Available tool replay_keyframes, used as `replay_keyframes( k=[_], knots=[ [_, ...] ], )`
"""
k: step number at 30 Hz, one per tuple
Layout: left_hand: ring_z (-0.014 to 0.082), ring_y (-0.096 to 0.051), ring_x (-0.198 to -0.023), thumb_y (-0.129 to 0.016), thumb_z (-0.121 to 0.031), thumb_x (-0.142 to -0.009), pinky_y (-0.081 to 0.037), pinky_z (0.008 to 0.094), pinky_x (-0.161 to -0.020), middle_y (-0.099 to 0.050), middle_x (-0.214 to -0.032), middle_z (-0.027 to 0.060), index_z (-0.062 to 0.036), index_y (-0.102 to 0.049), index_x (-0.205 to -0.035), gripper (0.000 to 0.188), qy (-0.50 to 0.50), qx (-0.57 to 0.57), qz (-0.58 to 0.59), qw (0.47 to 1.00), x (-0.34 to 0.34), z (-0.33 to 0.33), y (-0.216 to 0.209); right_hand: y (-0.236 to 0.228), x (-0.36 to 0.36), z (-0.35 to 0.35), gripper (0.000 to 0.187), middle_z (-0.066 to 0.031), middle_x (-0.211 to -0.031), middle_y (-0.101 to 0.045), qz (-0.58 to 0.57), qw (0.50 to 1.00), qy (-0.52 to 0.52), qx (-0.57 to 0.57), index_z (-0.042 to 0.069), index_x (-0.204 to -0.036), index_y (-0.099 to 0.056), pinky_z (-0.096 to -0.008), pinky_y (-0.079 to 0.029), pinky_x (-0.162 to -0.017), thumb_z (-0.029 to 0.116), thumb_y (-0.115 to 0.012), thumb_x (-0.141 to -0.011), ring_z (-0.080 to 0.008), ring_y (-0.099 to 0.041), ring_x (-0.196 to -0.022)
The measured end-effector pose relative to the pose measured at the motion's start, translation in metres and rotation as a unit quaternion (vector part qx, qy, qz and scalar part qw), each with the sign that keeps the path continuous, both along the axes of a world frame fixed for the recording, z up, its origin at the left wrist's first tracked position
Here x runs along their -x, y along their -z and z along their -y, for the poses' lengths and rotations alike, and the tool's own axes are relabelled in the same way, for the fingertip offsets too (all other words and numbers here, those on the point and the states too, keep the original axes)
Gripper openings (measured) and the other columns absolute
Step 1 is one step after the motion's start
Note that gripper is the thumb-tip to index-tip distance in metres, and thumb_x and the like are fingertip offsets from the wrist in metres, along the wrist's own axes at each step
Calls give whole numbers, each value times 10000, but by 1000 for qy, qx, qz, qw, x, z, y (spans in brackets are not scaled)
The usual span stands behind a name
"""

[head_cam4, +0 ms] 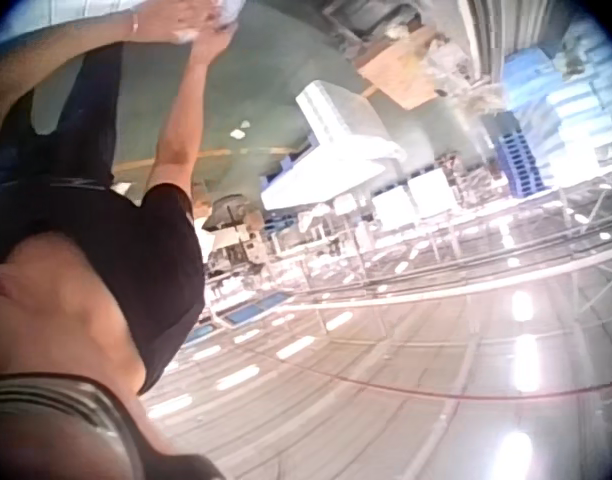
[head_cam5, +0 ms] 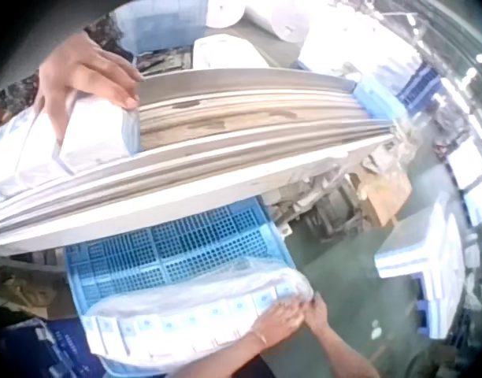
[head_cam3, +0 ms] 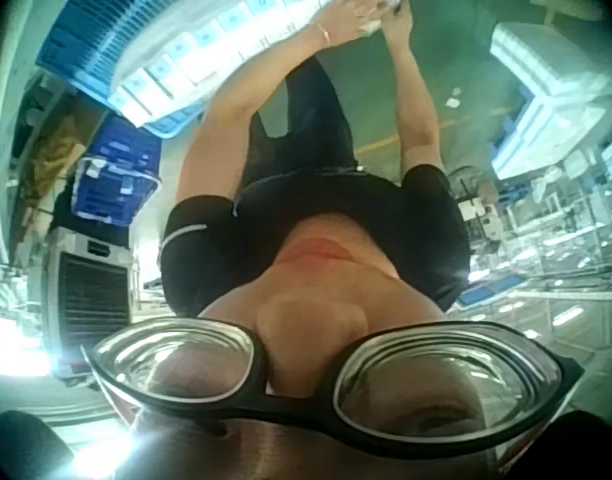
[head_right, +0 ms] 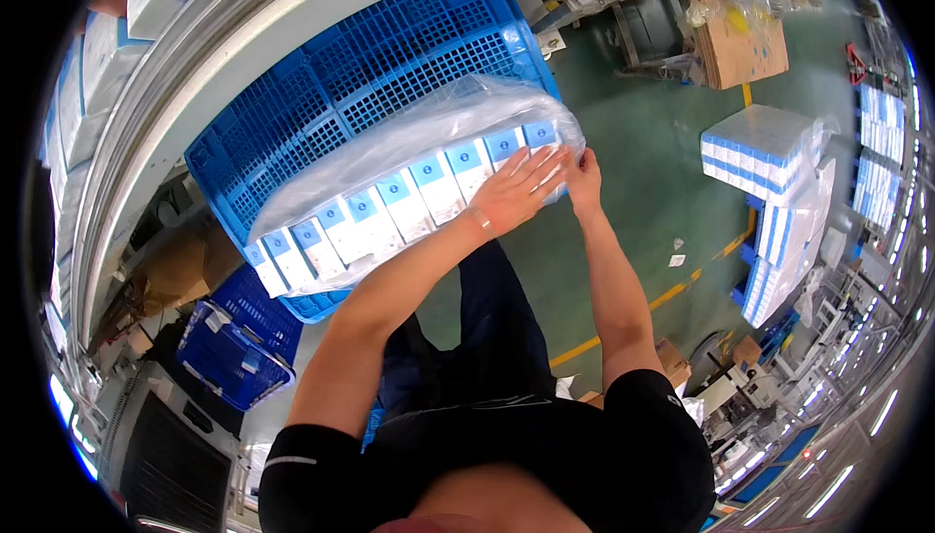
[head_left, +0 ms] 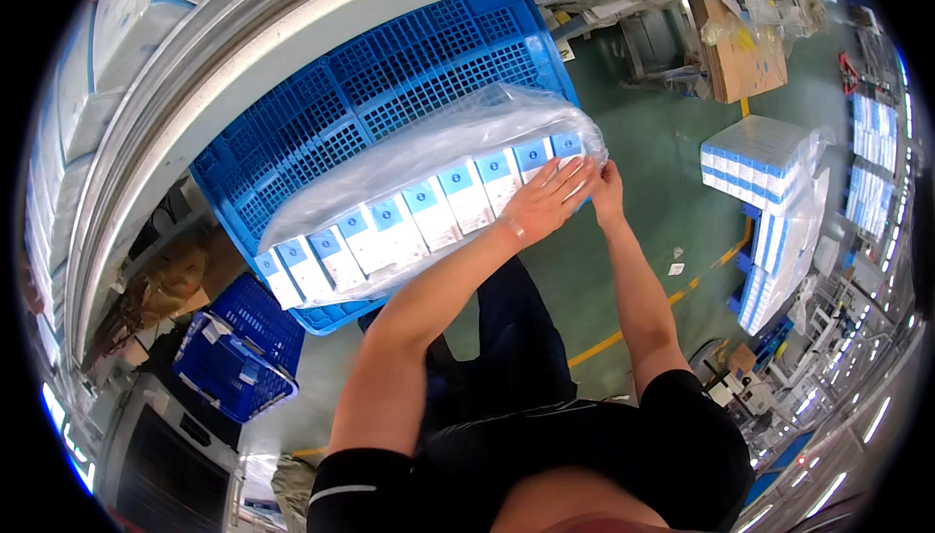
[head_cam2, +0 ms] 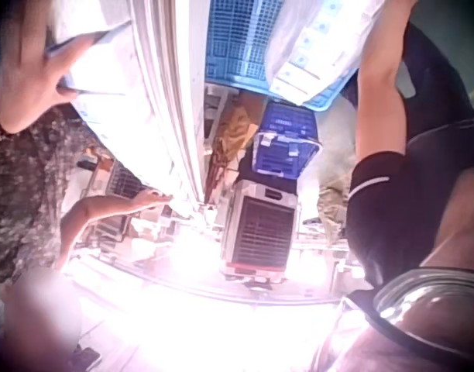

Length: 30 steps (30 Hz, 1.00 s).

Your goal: The person packs small blue and white boxes into a plastic-lined blue crate, arranging them in neat rows, then picks up a large clear plastic bag from the floor and walks back to the assembly line.

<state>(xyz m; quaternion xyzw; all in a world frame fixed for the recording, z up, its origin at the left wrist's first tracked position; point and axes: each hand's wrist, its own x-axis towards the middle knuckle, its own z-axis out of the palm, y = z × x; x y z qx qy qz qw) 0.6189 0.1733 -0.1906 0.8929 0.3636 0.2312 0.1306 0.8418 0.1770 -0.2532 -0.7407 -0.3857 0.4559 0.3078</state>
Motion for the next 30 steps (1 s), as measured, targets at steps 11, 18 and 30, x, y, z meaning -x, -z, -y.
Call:
replay_keyframes(
  k=[11,18,30],
  knots=[
    [305,-167,-1404,-605,-386,-830,-127,406,-1152,-220,-1504,144,-36,-326,-1396,722,5,176,6,984,10,2,49,-168,73,-73,396,-167,-641,-559,321,897,-304,-19,2,-777,-545,-364,-434,-579,372,-685,-795,-281,-550,-597],
    [396,-460,-1145,-631,-130,-767,-359,444,-988,-491,-1224,257,58,-455,-1231,531,-595,250,155,748,310,146,6,-193,131,-34,438,-219,-1074,-550,473,754,-353,-289,-14,-1119,-504,-433,-424,-870,241,-664,-801,-382,-532,-993],
    [148,-615,-708,-795,-338,-715,-496,308,-616,-657,-800,91,34,-649,-954,465,-643,542,271,469,431,255,79,-42,537,104,638,-121,-1181,-502,186,682,-696,-127,76,-1207,-523,-427,-335,-900,428,-723,-714,-301,-445,-1111]
  ],
)
